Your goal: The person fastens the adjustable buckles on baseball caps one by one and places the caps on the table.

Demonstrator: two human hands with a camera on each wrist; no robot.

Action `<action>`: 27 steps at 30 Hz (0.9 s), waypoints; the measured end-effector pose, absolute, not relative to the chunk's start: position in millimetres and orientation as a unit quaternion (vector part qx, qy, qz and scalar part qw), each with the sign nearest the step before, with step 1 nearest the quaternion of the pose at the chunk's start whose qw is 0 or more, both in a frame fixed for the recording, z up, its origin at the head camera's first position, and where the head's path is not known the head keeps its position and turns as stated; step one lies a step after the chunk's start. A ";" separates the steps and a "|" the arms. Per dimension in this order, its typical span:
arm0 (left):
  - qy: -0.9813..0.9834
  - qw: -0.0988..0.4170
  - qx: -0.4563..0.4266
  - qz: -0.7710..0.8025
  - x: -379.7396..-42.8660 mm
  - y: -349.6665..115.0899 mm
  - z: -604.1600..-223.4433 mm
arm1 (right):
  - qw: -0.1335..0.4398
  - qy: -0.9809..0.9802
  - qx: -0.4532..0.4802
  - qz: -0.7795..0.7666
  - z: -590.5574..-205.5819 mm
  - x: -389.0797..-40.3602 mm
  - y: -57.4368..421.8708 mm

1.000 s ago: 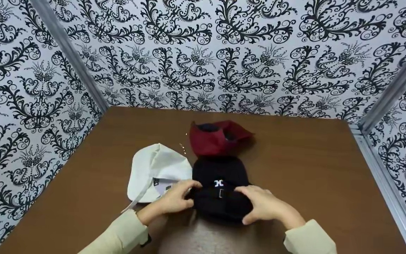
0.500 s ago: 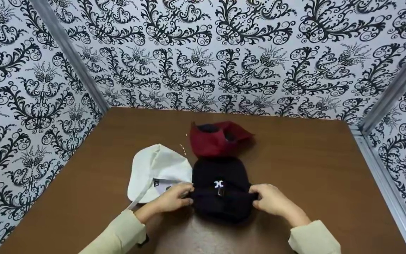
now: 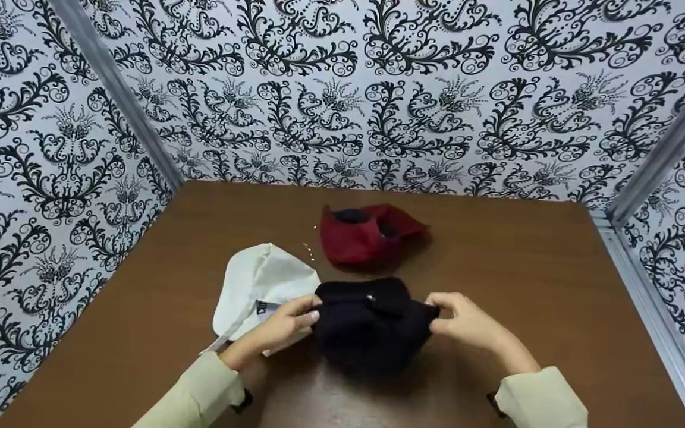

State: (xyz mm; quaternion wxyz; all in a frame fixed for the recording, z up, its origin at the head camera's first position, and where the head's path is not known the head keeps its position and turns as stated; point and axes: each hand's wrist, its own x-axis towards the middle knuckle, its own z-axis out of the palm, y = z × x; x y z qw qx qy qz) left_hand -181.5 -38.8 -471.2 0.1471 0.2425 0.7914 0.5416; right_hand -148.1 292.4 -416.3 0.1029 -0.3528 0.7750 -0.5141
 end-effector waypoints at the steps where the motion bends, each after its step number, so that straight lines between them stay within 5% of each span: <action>1: 0.770 0.163 0.231 0.572 -180.9 -38.1 -468.5 | 0.102 0.766 -0.354 -0.527 -414.3 -148.4 292.9; 5: 0.673 0.196 0.210 0.682 -177.6 -32.6 -456.1 | 0.081 0.746 -0.339 -0.567 -406.3 -149.2 293.9; 14: 0.577 0.165 0.158 0.784 -170.8 -20.8 -434.0 | -0.004 0.711 -0.284 -0.643 -400.0 -150.5 291.6; 21: 0.525 0.173 0.058 0.831 -168.2 -17.2 -426.4 | 0.003 0.710 -0.278 -0.647 -403.5 -148.9 287.2; 27: 0.507 0.125 0.017 0.853 -173.7 -15.3 -427.1 | -0.012 0.763 -0.272 -0.586 -409.5 -151.8 277.8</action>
